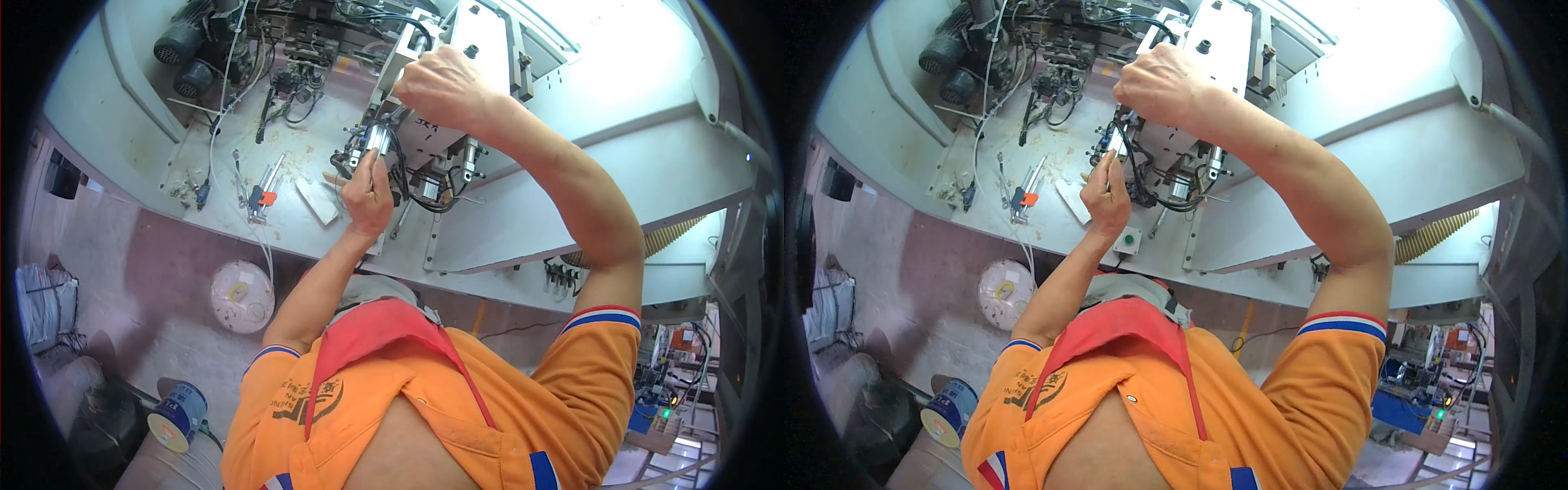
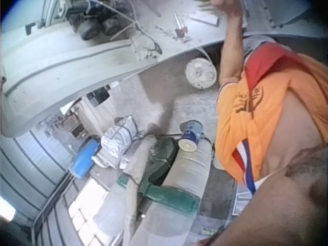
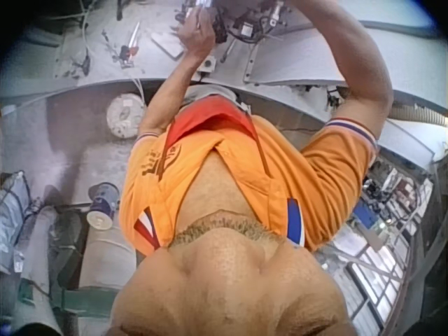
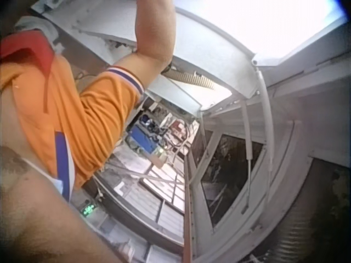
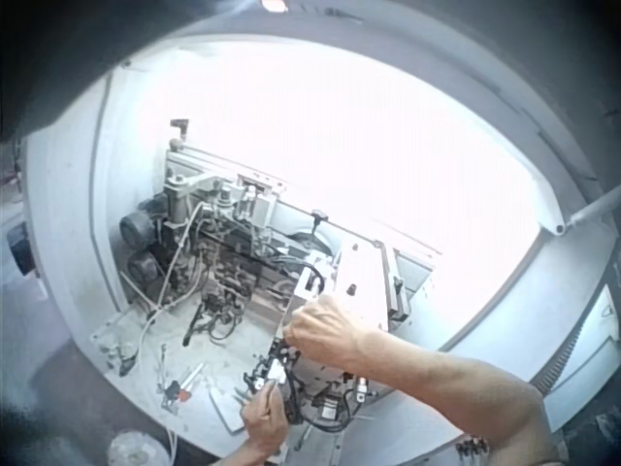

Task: The person carries wooden boards to an edge banding machine, operates the control screen, and feeds a board into the machine. After handling the processed board at the exit table, the person adjusts internal machine components with a hex key and feeds another board through the machine.

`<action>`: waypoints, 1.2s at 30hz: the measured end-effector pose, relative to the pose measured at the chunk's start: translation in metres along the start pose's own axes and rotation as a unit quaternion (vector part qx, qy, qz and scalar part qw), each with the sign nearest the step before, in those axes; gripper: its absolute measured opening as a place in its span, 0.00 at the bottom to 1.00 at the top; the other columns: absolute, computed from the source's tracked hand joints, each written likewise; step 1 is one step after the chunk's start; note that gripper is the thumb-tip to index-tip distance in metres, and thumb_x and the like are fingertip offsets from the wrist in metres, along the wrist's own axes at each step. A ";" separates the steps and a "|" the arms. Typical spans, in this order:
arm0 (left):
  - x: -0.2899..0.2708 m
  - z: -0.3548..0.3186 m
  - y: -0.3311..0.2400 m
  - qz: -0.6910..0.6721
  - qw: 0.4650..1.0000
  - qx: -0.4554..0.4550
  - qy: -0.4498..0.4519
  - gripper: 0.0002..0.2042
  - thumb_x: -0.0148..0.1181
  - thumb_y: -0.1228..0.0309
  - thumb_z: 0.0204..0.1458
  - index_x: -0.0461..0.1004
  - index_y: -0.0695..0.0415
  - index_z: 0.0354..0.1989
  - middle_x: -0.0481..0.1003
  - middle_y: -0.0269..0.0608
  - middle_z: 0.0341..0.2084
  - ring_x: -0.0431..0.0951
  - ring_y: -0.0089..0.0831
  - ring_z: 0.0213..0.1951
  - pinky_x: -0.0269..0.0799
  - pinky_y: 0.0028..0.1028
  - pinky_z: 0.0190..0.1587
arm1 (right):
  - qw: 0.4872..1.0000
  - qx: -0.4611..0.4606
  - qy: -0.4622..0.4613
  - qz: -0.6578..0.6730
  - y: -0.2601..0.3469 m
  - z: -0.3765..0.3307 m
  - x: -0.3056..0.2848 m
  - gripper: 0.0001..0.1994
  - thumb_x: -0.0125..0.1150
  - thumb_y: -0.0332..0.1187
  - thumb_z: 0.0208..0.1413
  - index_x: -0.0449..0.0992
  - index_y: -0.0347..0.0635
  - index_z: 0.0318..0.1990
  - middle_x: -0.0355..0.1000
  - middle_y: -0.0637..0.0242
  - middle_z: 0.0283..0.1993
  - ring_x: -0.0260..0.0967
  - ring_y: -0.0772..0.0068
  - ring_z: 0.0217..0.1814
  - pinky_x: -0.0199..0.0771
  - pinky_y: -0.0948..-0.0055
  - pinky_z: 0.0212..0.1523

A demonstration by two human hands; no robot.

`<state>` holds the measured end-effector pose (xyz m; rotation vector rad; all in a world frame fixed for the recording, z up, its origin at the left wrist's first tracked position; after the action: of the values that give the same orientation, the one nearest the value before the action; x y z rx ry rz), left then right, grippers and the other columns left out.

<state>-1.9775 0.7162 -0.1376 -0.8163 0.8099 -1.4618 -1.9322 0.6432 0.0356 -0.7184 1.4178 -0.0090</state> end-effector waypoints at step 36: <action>0.041 -0.064 0.010 -0.619 0.352 -0.683 0.163 0.16 0.47 0.60 0.66 0.74 0.61 0.42 0.59 0.25 0.13 0.56 0.17 0.13 0.52 0.19 0.13 | 0.999 0.000 0.032 0.040 -0.007 0.004 0.006 0.06 0.65 0.30 0.41 0.79 0.38 0.19 0.72 0.54 0.19 0.75 0.54 0.24 0.73 0.61 0.25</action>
<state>-2.0294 0.6760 -0.1781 -3.0374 2.0354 -1.9300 -1.9248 0.6370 0.0328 -0.6654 1.5080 0.0310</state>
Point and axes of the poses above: each hand's wrist, its own z-axis towards the middle knuckle, its own x-axis out of the palm, y = z × x, the point moved 10 cm from there along z, towards the middle knuckle
